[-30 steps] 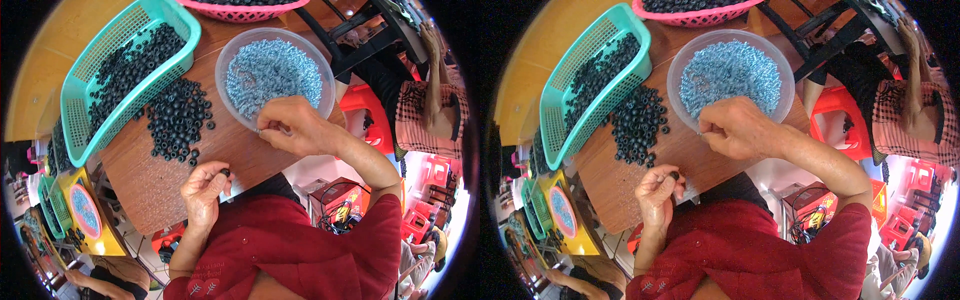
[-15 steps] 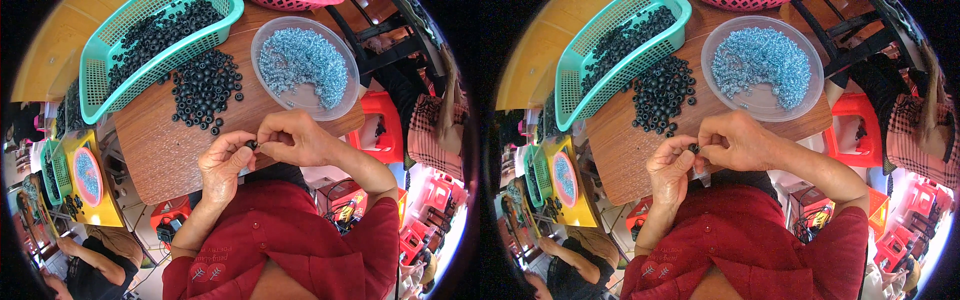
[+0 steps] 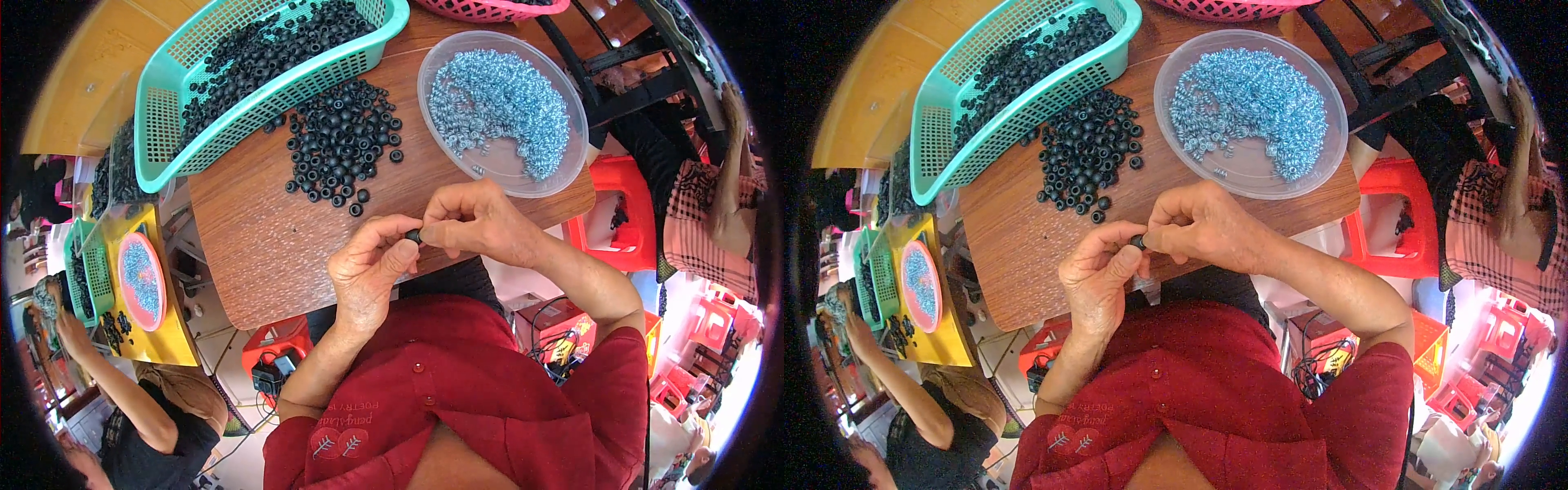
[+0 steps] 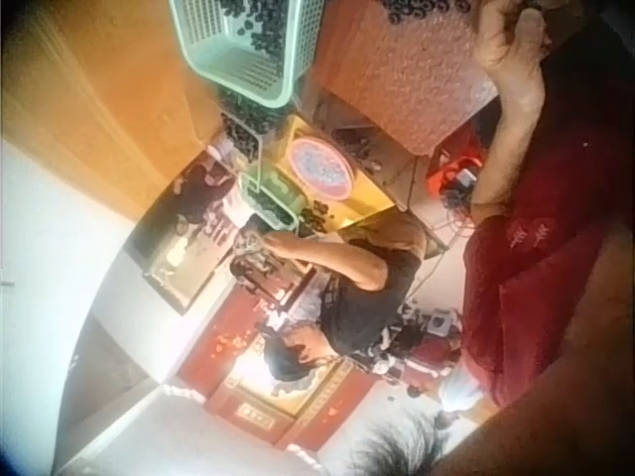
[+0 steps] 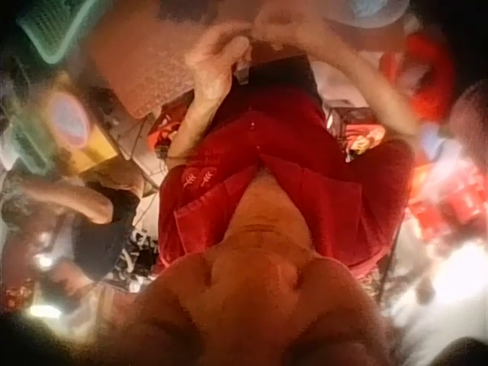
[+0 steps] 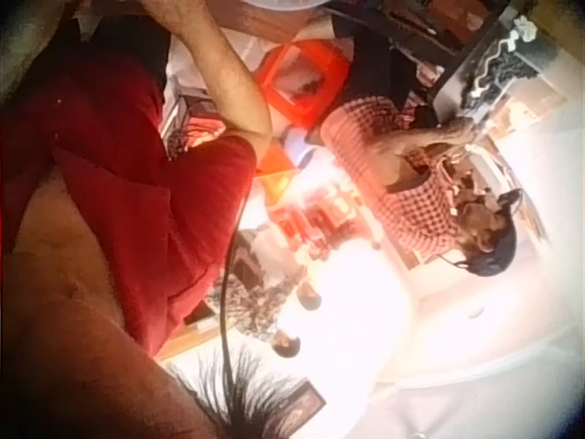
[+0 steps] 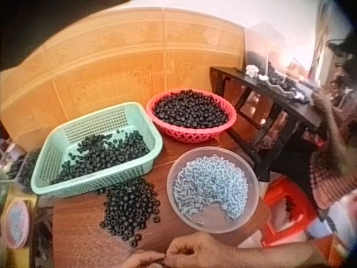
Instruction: The person assembles components by picking up small springs from a plastic tray and inserting them into black grommets by hand.
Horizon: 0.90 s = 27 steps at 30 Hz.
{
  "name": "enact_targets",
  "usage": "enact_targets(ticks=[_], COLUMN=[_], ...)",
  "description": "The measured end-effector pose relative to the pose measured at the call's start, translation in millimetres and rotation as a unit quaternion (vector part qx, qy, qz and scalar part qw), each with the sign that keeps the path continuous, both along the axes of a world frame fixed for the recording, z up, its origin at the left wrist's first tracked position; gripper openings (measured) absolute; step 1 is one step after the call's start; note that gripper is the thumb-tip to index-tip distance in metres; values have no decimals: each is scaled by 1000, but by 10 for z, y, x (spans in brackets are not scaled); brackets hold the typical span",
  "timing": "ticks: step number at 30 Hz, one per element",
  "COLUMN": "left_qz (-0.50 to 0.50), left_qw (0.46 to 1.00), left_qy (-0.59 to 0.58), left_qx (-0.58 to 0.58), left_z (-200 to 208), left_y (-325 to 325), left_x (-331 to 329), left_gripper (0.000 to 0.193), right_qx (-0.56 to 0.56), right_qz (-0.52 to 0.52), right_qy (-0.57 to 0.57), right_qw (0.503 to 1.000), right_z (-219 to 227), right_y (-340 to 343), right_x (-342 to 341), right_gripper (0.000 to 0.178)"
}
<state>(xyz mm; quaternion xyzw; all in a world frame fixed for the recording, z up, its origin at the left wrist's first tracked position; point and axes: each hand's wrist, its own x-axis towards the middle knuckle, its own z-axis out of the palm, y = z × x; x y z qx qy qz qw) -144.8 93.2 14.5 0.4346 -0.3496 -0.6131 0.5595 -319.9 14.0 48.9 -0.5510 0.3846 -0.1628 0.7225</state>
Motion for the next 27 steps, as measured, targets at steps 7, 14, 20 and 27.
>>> enact_targets(ticks=[7,14,20,27], left_qz=[9,14,29,42], left_qw=[997,989,989,990], left_qy=[63,136,136,126], left_qx=[36,52,46,51], left_z=[-68,-151,-87,-119], left_y=[34,168,184,149], left_x=[49,305,481,520], left_gripper=[22,22,25,25], right_qx=[-35,-156,-531,-609], right_qz=[-42,-54,-99,-127], right_qy=[49,28,117,143], right_qw=[997,986,833,770], right_z=[-69,-101,-340,-434], right_y=[125,175,125,-11], right_x=[120,352,461,634], right_gripper=[18,15,9,19])
